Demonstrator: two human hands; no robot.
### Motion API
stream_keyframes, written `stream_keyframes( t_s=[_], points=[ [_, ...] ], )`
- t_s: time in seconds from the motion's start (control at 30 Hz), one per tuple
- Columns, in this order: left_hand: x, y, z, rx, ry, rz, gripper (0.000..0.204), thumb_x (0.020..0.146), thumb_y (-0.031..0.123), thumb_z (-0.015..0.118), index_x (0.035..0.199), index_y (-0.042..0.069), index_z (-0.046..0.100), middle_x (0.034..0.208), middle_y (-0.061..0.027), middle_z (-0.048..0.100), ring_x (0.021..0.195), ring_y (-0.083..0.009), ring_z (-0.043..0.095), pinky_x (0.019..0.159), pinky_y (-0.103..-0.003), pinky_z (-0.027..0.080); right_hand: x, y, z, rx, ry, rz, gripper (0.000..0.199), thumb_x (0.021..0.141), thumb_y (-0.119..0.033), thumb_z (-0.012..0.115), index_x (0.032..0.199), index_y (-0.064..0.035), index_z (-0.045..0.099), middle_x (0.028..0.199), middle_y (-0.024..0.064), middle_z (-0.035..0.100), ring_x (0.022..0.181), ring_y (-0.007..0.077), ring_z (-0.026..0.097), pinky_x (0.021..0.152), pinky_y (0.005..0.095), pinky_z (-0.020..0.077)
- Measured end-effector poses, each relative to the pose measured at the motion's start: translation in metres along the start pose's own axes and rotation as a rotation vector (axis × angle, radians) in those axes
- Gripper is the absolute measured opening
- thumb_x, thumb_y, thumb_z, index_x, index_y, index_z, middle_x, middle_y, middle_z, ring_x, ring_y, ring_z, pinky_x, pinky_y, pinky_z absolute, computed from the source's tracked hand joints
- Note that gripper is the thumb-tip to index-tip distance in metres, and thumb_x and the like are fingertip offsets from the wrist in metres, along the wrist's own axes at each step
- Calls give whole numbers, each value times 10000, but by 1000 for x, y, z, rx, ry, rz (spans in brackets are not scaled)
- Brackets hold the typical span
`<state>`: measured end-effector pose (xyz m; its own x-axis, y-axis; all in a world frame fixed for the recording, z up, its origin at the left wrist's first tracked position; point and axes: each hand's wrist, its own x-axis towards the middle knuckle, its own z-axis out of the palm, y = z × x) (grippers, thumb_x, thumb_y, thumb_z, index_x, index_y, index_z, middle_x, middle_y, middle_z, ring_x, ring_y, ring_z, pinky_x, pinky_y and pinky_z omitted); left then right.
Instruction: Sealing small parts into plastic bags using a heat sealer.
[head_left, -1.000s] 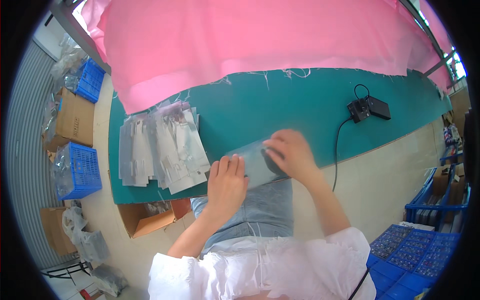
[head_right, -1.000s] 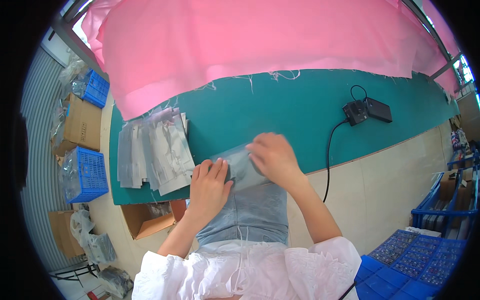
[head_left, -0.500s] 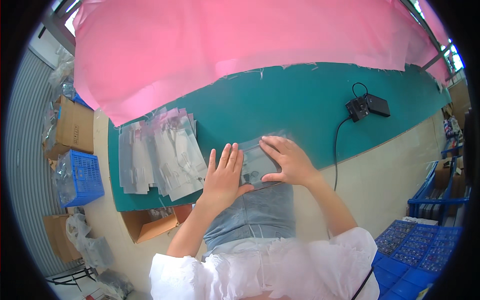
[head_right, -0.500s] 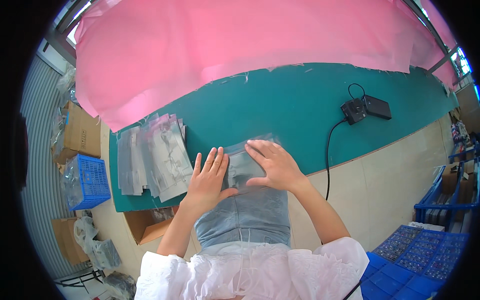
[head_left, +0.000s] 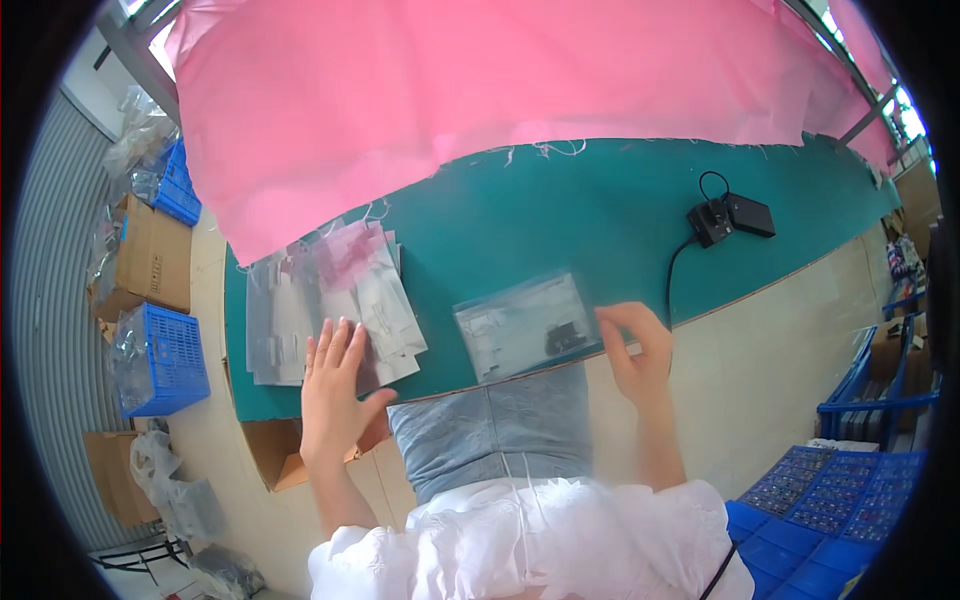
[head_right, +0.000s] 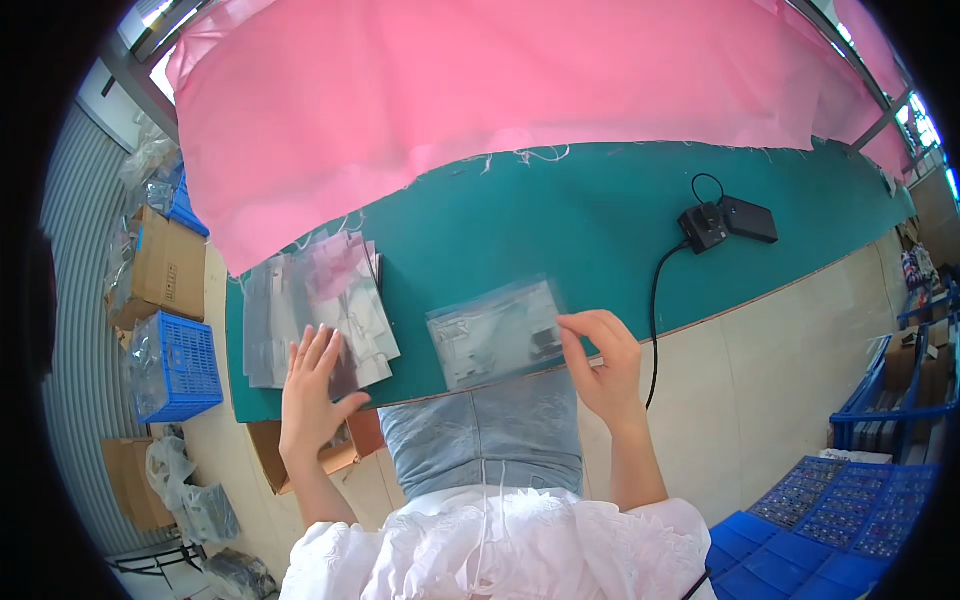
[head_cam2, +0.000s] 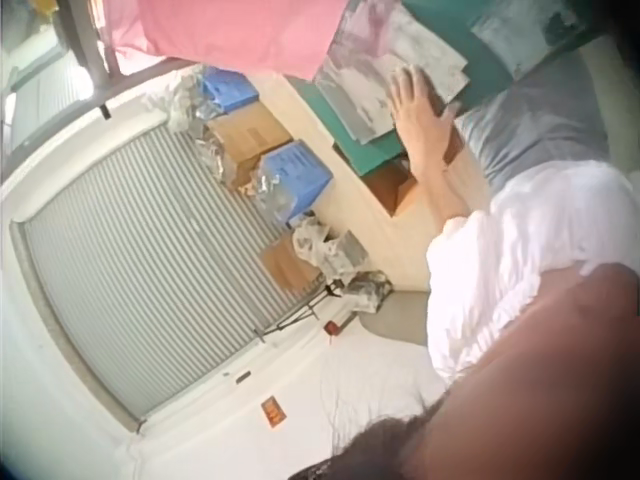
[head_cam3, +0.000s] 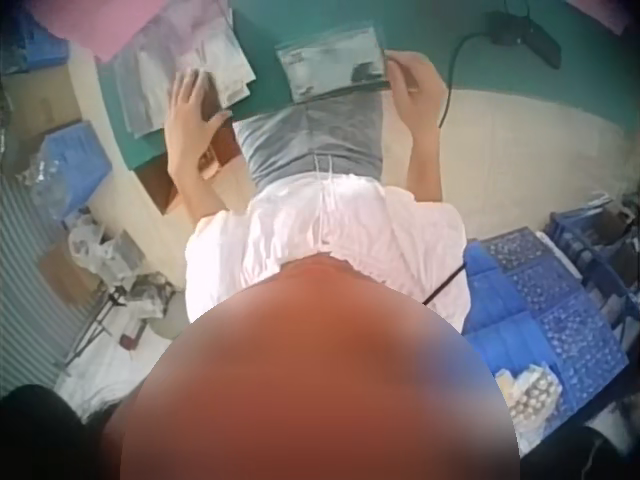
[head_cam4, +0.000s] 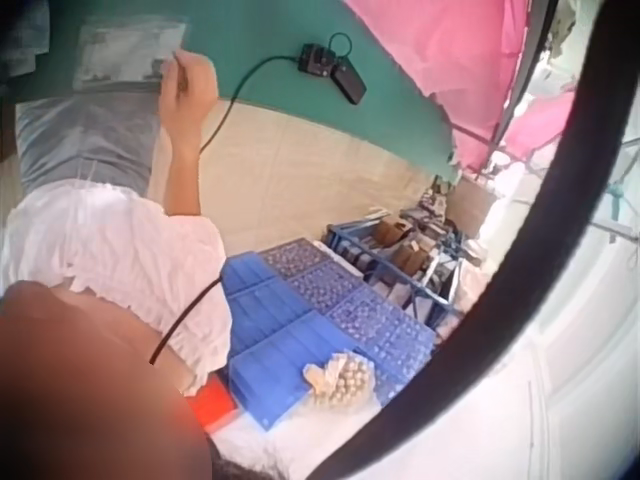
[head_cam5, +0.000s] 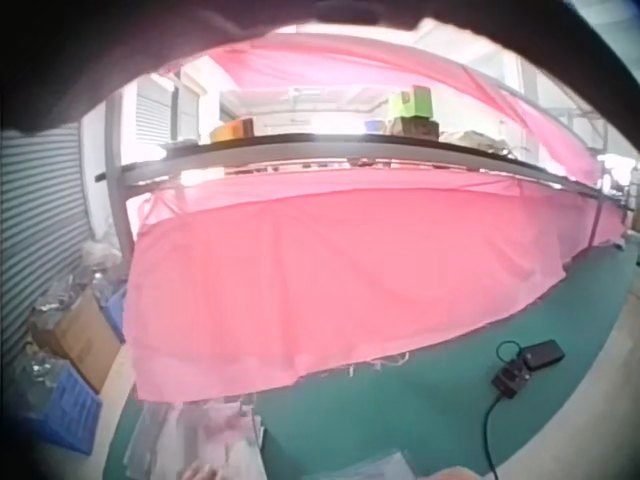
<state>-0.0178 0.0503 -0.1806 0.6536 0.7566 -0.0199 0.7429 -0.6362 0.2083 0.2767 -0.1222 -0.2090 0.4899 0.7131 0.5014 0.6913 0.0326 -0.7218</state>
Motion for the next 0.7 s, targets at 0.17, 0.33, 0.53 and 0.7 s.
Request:
stream_keyframes(
  t_s=[0.17, 0.33, 0.53, 0.7],
  points=[
    [-7, -31, 14, -314, 28, -12, 549, 661, 86, 801, 1188, 70, 647, 1365, -101, 538, 1193, -280, 561, 913, -345, 506, -16, -1, -2, 7, -106, 108, 118, 821, 22, 649, 931, -2, 686, 818, 100, 667, 717, 200, 644, 629, 281, 500],
    [-11, -16, -3, -309, -15, -112, 446, 657, 55, 787, 1094, 68, 698, 1243, -102, 621, 1094, -270, 608, 893, -347, 508, -20, -2, 0, 1, -161, 114, 121, 824, 20, 650, 937, -5, 686, 810, 91, 667, 710, 195, 649, 619, 277, 504],
    [-21, -34, 5, -353, 83, 59, 458, 625, 42, 788, 1074, 66, 706, 1183, -117, 643, 1057, -283, 610, 908, -342, 494, -26, -2, 5, 54, -268, 161, 143, 825, 19, 653, 962, -2, 690, 838, 98, 671, 752, 188, 643, 677, 271, 483],
    [-13, -44, -8, -479, 3, 35, 500, 589, 0, 788, 1078, 57, 700, 1142, -128, 636, 1045, -294, 609, 899, -354, 495, -27, -3, 6, 85, -398, 181, 154, 844, -9, 657, 994, -17, 690, 862, 93, 675, 791, 188, 646, 691, 283, 483]
  ],
)
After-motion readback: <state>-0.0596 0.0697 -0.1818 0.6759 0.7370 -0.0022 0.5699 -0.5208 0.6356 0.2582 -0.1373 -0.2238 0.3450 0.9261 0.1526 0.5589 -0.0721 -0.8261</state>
